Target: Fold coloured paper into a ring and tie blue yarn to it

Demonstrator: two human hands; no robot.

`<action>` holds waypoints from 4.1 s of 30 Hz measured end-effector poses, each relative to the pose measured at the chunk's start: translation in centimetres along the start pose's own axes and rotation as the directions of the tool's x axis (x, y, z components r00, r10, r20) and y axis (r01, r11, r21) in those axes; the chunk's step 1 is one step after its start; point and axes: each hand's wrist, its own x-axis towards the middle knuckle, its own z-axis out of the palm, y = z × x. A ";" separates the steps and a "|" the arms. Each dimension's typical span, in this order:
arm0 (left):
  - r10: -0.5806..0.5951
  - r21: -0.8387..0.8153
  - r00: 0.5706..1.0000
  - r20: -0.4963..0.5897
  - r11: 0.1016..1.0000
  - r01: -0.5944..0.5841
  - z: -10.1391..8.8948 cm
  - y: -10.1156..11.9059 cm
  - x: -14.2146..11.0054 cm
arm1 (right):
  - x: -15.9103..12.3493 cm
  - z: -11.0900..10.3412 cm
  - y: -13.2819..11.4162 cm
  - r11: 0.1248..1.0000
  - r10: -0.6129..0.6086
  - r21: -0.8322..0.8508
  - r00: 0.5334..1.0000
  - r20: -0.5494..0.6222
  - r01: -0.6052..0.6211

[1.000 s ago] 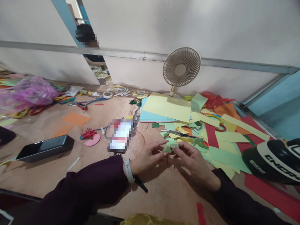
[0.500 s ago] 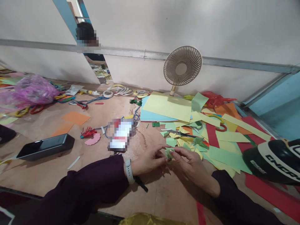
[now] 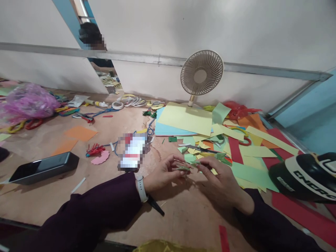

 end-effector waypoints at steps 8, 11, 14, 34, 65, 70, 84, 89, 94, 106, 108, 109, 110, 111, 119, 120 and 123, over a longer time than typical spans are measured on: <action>0.012 -0.020 1.000 0.000 1.000 -0.012 0.4 0.1 -0.3 | 0.0 -0.9 -0.8 0.895 -0.381 -0.228 0.923 0.052 0.383; 0.045 -0.019 0.999 0.007 0.999 -0.045 0.3 -0.1 -0.3 | -0.2 -0.8 -0.9 0.852 -0.449 -0.274 0.892 0.054 0.446; 0.075 0.004 0.997 0.035 0.997 -0.075 0.1 -0.2 -0.3 | -0.3 -0.7 -0.8 0.838 -0.467 -0.294 0.883 0.049 0.460; 0.161 0.073 0.982 0.098 0.983 -0.168 0.2 -0.4 -0.4 | -0.6 -0.1 -0.8 0.778 -0.541 -0.357 0.840 0.036 0.517; -0.108 0.163 0.994 0.007 0.981 0.106 0.7 0.8 -0.2 | -0.4 0.0 -0.9 0.662 -0.630 -0.435 0.768 0.119 0.610; -0.096 0.174 0.995 -0.003 0.980 0.095 0.7 0.7 -0.2 | -0.4 -0.1 -0.9 0.683 -0.617 -0.421 0.780 0.104 0.596; -0.034 0.255 0.999 0.006 0.966 0.032 0.5 0.3 -0.3 | -0.5 -0.1 -1.0 0.694 -0.619 -0.405 0.781 0.088 0.595; -0.051 0.265 0.999 0.012 0.963 0.046 0.3 0.1 -0.3 | -0.2 -0.4 -1.3 0.670 -0.636 -0.406 0.762 0.118 0.622; -0.086 0.249 0.996 -0.001 0.965 0.083 0.3 0.3 -0.4 | -0.2 -0.5 -1.5 0.646 -0.660 -0.397 0.738 0.137 0.652; -0.088 0.215 0.996 0.013 0.973 0.084 0.5 0.6 -0.4 | -0.5 -0.7 -1.5 0.567 -0.685 -0.468 0.703 0.191 0.678; -0.077 0.231 0.997 0.007 0.970 0.073 0.5 0.6 -0.4 | -0.7 -0.6 -1.5 0.552 -0.677 -0.491 0.706 0.207 0.674; -0.071 0.244 0.997 0.005 0.967 0.067 0.5 0.6 -0.4 | -0.8 -0.6 -1.5 0.549 -0.673 -0.496 0.708 0.214 0.672; -0.063 0.261 0.998 0.005 0.963 0.059 0.5 0.6 -0.4 | -0.8 -0.6 -1.5 0.554 -0.668 -0.494 0.712 0.216 0.670; -0.054 0.280 0.999 0.009 0.959 0.049 0.4 0.5 -0.4 | -0.7 -0.6 -1.5 0.568 -0.662 -0.484 0.719 0.213 0.666; 0.084 0.522 0.990 0.117 0.842 -0.133 -0.4 0.0 -0.3 | -0.1 -0.2 -1.0 0.751 -0.578 -0.343 0.813 0.071 0.564; 0.091 0.545 0.988 0.128 0.826 -0.147 -0.5 -0.1 -0.3 | -0.1 -0.2 -1.0 0.757 -0.571 -0.346 0.819 0.065 0.555; 0.113 0.581 0.981 0.155 0.793 -0.183 -0.6 -0.2 -0.2 | -0.1 -0.1 -1.1 0.764 -0.559 -0.351 0.827 0.058 0.541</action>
